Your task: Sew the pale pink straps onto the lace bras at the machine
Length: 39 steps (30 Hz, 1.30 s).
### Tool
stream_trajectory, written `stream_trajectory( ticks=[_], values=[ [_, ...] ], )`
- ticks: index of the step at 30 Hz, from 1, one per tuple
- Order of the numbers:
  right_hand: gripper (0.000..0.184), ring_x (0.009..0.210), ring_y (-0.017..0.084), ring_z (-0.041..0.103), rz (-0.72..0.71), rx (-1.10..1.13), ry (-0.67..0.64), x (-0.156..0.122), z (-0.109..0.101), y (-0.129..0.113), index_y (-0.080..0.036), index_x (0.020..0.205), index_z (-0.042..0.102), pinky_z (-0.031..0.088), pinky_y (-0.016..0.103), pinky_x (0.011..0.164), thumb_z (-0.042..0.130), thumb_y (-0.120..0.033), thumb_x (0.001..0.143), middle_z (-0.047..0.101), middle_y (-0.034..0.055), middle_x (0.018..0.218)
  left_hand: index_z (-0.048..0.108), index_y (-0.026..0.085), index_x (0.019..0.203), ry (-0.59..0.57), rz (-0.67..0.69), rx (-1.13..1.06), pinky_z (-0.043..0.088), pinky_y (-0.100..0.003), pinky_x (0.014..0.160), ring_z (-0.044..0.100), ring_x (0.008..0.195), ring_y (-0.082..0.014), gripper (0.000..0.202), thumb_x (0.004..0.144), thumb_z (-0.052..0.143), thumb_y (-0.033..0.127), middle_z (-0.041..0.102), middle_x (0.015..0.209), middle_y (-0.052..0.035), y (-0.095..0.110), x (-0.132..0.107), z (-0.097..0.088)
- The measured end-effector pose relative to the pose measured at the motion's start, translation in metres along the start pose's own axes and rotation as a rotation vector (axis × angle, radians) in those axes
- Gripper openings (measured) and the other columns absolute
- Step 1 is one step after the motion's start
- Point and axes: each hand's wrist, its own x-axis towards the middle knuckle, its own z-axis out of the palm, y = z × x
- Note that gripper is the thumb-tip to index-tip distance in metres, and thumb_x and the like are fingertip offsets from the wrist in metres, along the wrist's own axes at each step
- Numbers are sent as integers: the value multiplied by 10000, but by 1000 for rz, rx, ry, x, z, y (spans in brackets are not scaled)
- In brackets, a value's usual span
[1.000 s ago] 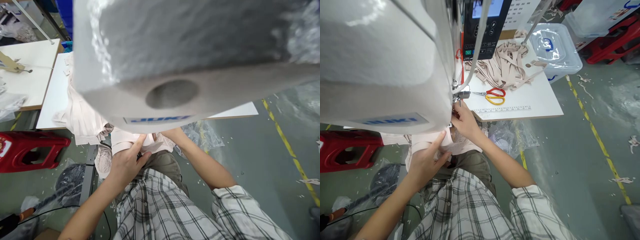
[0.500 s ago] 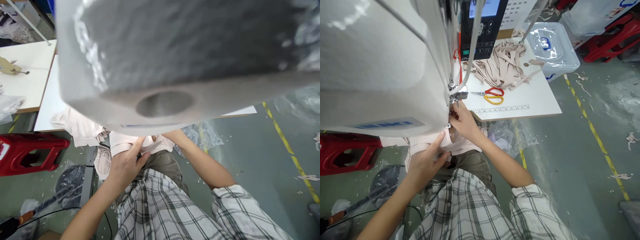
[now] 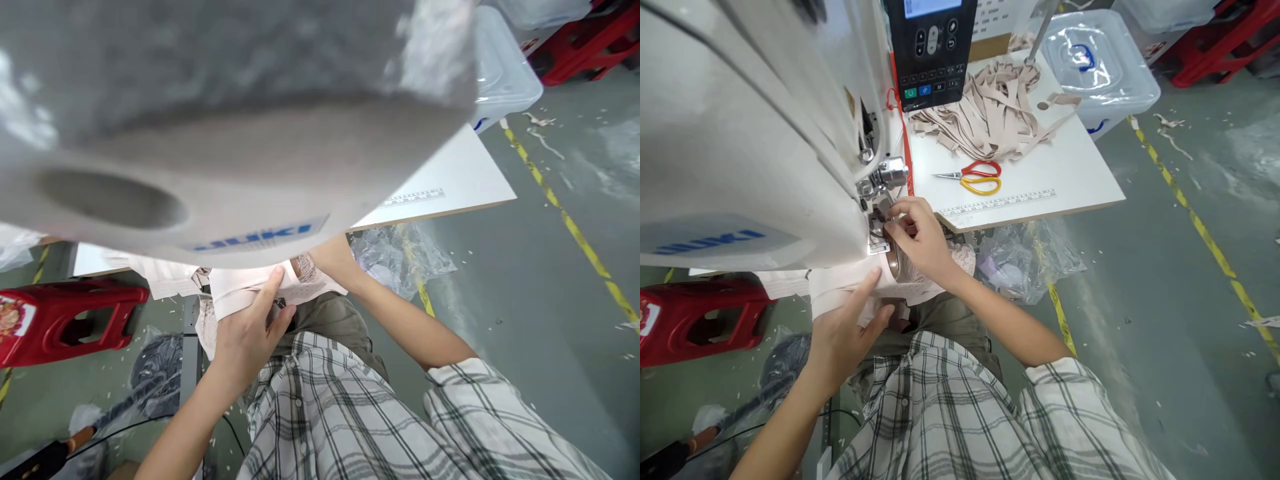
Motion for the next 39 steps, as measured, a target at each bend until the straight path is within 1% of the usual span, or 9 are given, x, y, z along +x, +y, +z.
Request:
stream_trajectory(
  ticks=[5, 10, 20, 24, 26, 28, 31, 35, 39],
  values=[
    [195, 827, 155, 591, 23, 65, 36, -7, -7, 4, -216, 1043, 595, 527, 336, 835, 552, -364, 925, 616, 74, 1149, 494, 193, 1434, 31, 15, 13, 326, -220, 499, 566, 580, -116, 533, 959, 573, 423, 681, 757, -1, -2, -1, -1],
    [194, 843, 164, 604, 6, 68, 20, -7, -10, 6, -216, 1048, 602, 525, 367, 877, 544, -362, 935, 615, 84, 1171, 488, 196, 1441, 32, 20, -3, 343, -218, 501, 549, 547, -110, 539, 954, 590, 403, 649, 673, 25, 1, 2, 0],
    [175, 877, 153, 579, 71, 179, 39, -15, -13, 5, -229, 1020, 603, 521, 323, 834, 573, -378, 934, 602, 56, 1129, 479, 226, 1456, 41, 34, 33, 470, -222, 602, 674, 834, -183, 539, 953, 580, 394, 733, 1007, -73, 11, 10, 4],
    [183, 901, 150, 587, 79, 230, 20, -21, -14, 5, -223, 1028, 602, 509, 314, 843, 577, -380, 938, 590, 43, 1086, 452, 248, 1472, 21, 19, 38, 446, -215, 535, 676, 724, -159, 560, 949, 589, 394, 744, 1008, -54, 13, 10, 4],
    [179, 925, 151, 591, 84, 249, 27, -24, -16, 4, -221, 1033, 598, 502, 311, 852, 573, -373, 942, 588, 41, 1078, 436, 252, 1481, 17, 29, 39, 485, -232, 583, 695, 768, -177, 576, 946, 592, 395, 741, 1073, -68, 14, 10, 5],
    [180, 943, 154, 591, 97, 268, 51, -27, -17, 2, -220, 1042, 593, 496, 307, 849, 569, -369, 942, 591, 42, 1086, 415, 249, 1491, 27, 47, 39, 543, -280, 737, 703, 969, -234, 595, 943, 593, 393, 704, 1209, -99, 14, 9, 7],
    [186, 927, 154, 587, 139, 291, 62, -30, -17, -2, -216, 1049, 592, 488, 300, 823, 569, -363, 937, 599, 40, 1062, 311, 213, 1539, 51, 34, 46, 534, -389, 938, 585, 1257, -316, 712, 927, 607, 424, 586, 1398, -160, 14, 6, 9],
    [206, 815, 137, 572, 206, 324, 44, -35, -16, -6, -212, 1056, 587, 468, 284, 743, 572, -373, 929, 595, 16, 948, 100, 141, 1586, 88, -32, 53, 556, -455, 898, 543, 1296, -389, 937, 898, 612, 518, 417, 1513, -267, 12, 3, 8],
    [272, 847, 149, 582, 244, 372, 21, -49, -16, -12, -207, 1067, 568, 474, 286, 755, 603, -424, 907, 602, 20, 963, 23, 123, 1591, 65, -40, 44, 562, -470, 895, 515, 1323, -398, 965, 912, 589, 509, 378, 1520, -304, 22, -2, 11]
  ],
)
